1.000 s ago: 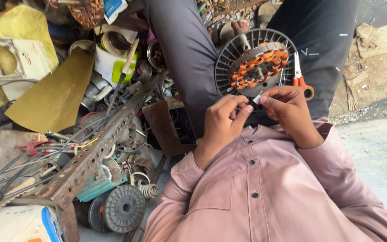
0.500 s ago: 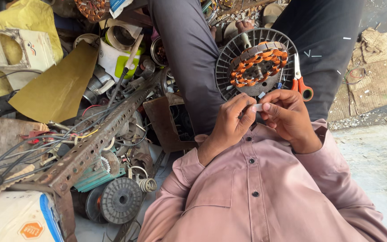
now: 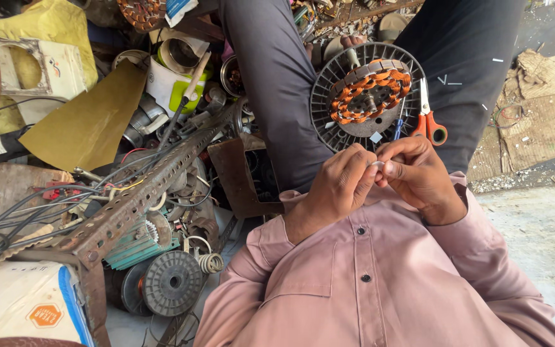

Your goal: The person is repairing an electric motor by inserting small white insulating pieces into the copper windings of the rotor. They use a screwdriver to adjust the windings and ensure the pieces are properly seated.

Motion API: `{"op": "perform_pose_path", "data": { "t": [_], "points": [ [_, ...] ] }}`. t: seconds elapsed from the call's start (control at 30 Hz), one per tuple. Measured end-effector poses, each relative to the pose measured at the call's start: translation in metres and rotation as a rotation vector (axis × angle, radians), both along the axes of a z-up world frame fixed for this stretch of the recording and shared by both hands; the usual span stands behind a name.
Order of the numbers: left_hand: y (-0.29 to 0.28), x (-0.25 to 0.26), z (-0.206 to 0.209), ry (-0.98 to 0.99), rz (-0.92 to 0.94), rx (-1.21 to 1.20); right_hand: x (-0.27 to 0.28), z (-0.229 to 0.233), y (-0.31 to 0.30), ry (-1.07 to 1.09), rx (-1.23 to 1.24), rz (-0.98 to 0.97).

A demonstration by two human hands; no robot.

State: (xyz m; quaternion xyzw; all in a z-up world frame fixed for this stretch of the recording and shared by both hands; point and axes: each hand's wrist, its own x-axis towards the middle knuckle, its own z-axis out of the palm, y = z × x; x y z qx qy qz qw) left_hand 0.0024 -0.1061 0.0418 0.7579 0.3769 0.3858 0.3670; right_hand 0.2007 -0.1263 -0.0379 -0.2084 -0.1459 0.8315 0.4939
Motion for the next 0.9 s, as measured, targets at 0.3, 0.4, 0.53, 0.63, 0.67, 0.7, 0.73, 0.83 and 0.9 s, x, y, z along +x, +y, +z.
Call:
{"op": "perform_pose_path", "data": {
  "t": [0.3, 0.4, 0.53, 0.63, 0.67, 0.7, 0.73, 0.83, 0.9],
  "points": [
    [0.001, 0.000, 0.011, 0.027, -0.028, 0.022, -0.005, 0.018, 0.001, -0.099, 0.112, -0.047],
    [0.002, -0.002, 0.010, 0.026, -0.035, 0.015, -0.008, 0.023, 0.001, -0.194, 0.121, -0.055],
    [0.000, -0.004, 0.000, -0.040, -0.014, -0.086, -0.013, 0.026, -0.001, -0.518, 0.218, -0.099],
    [0.000, -0.001, -0.013, -0.201, 0.045, -0.275, -0.020, 0.025, 0.005, -0.594, 0.188, -0.112],
    [-0.001, 0.001, -0.016, -0.253, 0.083, -0.289, -0.023, 0.025, 0.007, -0.575, 0.159, -0.115],
    [-0.003, 0.004, -0.019, -0.306, 0.125, -0.301, -0.026, 0.026, 0.010, -0.549, 0.173, -0.108],
    [-0.004, 0.005, -0.022, -0.358, 0.168, -0.313, -0.028, 0.027, 0.012, -0.523, 0.187, -0.101],
    [-0.008, 0.007, -0.028, -0.391, 0.186, -0.325, -0.032, 0.033, 0.014, -0.543, 0.257, -0.130],
    [-0.009, 0.005, -0.027, -0.473, 0.148, -0.384, -0.035, 0.042, 0.015, -0.597, 0.281, -0.160]
  ]
}}
